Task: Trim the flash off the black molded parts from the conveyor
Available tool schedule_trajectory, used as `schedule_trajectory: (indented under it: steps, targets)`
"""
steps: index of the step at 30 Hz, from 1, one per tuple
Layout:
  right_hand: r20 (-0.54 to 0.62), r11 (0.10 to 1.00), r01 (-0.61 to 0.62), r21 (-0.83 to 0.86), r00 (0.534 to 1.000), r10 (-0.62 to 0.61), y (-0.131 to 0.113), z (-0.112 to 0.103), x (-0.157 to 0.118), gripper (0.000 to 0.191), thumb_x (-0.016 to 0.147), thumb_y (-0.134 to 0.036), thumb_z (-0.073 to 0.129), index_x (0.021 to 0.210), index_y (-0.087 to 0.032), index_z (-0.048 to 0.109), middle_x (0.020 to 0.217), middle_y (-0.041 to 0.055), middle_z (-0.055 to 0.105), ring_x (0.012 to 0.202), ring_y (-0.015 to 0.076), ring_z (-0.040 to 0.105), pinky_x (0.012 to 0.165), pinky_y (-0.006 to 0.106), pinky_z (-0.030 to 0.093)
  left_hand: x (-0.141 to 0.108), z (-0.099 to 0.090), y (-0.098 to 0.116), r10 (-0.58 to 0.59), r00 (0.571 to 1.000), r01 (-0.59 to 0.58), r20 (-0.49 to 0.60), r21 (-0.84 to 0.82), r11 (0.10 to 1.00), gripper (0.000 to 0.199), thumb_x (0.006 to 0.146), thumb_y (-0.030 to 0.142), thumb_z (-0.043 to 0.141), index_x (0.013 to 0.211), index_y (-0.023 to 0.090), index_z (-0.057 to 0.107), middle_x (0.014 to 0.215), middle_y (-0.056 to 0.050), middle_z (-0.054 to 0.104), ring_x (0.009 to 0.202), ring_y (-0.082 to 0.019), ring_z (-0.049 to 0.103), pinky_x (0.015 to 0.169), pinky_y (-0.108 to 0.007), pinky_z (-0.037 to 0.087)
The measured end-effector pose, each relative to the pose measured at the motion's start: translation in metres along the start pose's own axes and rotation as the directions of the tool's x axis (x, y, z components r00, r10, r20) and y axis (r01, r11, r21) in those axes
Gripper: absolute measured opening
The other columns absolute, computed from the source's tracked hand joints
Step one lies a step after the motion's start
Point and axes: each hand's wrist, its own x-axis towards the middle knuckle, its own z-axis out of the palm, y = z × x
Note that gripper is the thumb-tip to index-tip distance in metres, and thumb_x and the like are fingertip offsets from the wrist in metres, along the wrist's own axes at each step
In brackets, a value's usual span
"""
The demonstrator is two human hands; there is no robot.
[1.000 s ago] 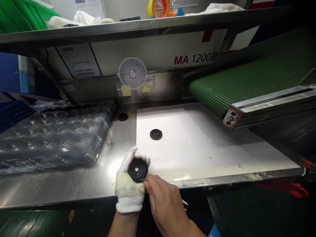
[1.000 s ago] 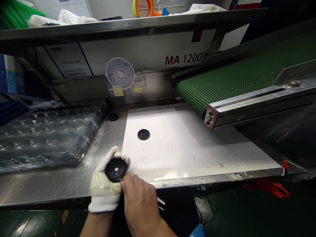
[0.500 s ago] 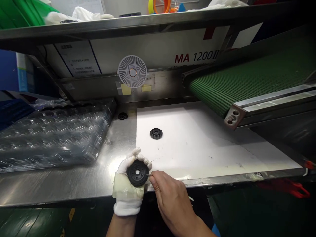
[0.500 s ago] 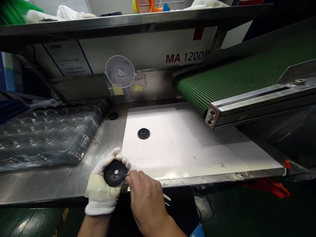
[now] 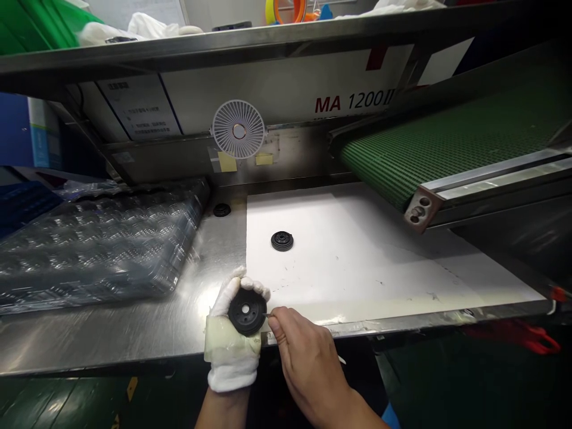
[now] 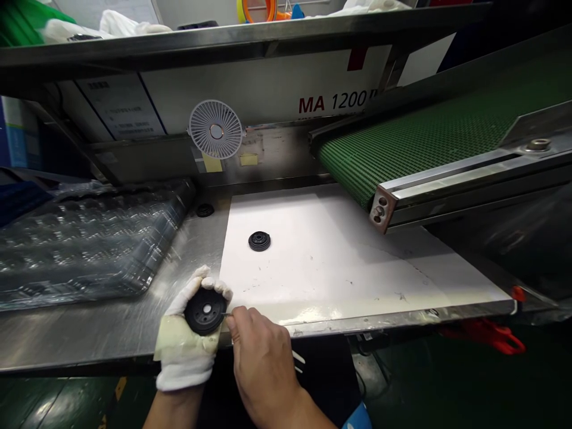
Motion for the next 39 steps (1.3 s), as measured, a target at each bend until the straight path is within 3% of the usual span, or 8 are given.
schedule_trajectory:
  steps: [7,12,16,19,24,29,33,39]
  targets:
    - [-0.03,0.996,0.079,-0.031,0.996,-0.08,-0.006,0.011,-0.002,0.037,0.102,-0.033,0.02,0.08,-0.023,0.047,0.07,-0.0011,0.055,0.06,0.0173,0.05,0.055,0.031,0.025,0.001,-0.003,-0.004,0.129,0.992,-0.129,0.0,0.029,0.991,0.023,0.079,0.012,0.059,0.101,0.017,0.064,0.076,-0.002,0.06,0.077,-0.013,0.061,0.078,-0.031,0.053]
    - [0.008,0.998,0.051,0.041,0.999,-0.051,0.0,0.005,-0.001,0.035,0.102,-0.033,0.024,0.08,-0.022,0.048,0.073,-0.0014,0.055,0.061,0.016,0.05,0.055,0.029,0.026,-0.003,-0.008,0.008,-0.192,0.973,0.175,0.127,0.131,0.976,0.042,0.08,0.021,0.053,0.121,0.013,0.058,0.104,-0.018,0.063,0.098,-0.033,0.06,0.077,-0.05,0.052]
    - [-0.027,1.0,0.026,0.011,0.999,-0.026,0.004,0.003,-0.001,0.034,0.102,-0.033,0.024,0.081,-0.023,0.049,0.072,-0.0016,0.055,0.06,0.0161,0.049,0.055,0.03,0.025,0.003,-0.007,0.007,-0.145,0.986,0.141,0.081,0.051,0.989,0.025,0.078,0.015,0.055,0.101,0.011,0.065,0.073,-0.007,0.061,0.068,-0.018,0.06,0.066,-0.035,0.054]
    - [-0.036,0.999,0.047,-0.014,0.998,-0.047,0.001,0.007,-0.003,0.035,0.102,-0.033,0.023,0.08,-0.023,0.048,0.07,-0.0014,0.054,0.058,0.0161,0.049,0.054,0.03,0.024,0.008,-0.004,0.002,-0.121,0.993,0.121,-0.005,-0.008,0.993,0.011,0.079,0.012,0.058,0.087,0.012,0.065,0.065,-0.003,0.057,0.061,-0.013,0.056,0.062,-0.029,0.052]
    - [-0.031,0.996,0.082,-0.039,0.996,-0.083,-0.004,0.012,-0.004,0.037,0.102,-0.033,0.02,0.081,-0.023,0.048,0.071,-0.0007,0.055,0.062,0.0179,0.052,0.056,0.031,0.025,0.007,-0.003,-0.001,-0.047,0.997,0.045,-0.054,-0.043,0.998,0.012,0.08,0.012,0.059,0.09,0.015,0.065,0.069,-0.001,0.059,0.067,-0.013,0.059,0.072,-0.031,0.054]
    - [-0.012,0.998,0.058,0.009,0.998,-0.058,0.002,0.006,-0.002,0.035,0.102,-0.033,0.022,0.082,-0.023,0.049,0.073,-0.0017,0.056,0.062,0.017,0.052,0.055,0.031,0.026,0.0,-0.007,0.006,-0.163,0.982,0.152,0.096,0.119,0.981,0.034,0.079,0.019,0.055,0.111,0.012,0.062,0.089,-0.013,0.065,0.091,-0.029,0.063,0.076,-0.048,0.054]
    - [-0.027,0.999,0.019,-0.035,0.999,-0.02,0.005,0.005,-0.002,0.034,0.102,-0.033,0.022,0.082,-0.024,0.048,0.071,-0.0023,0.055,0.06,0.0174,0.05,0.055,0.031,0.024,0.004,-0.006,0.004,-0.129,0.991,0.128,0.044,0.029,0.991,0.02,0.077,0.013,0.056,0.095,0.013,0.065,0.069,-0.004,0.06,0.066,-0.015,0.06,0.072,-0.036,0.055]
    - [-0.036,0.995,0.079,-0.067,0.996,-0.082,-0.002,0.014,-0.005,0.038,0.103,-0.034,0.02,0.08,-0.023,0.048,0.07,-0.0008,0.055,0.059,0.0175,0.05,0.055,0.032,0.024,0.009,-0.005,-0.005,-0.031,0.998,0.027,-0.049,-0.072,0.997,0.01,0.08,0.011,0.058,0.087,0.015,0.063,0.067,0.001,0.056,0.065,-0.01,0.058,0.075,-0.03,0.054]
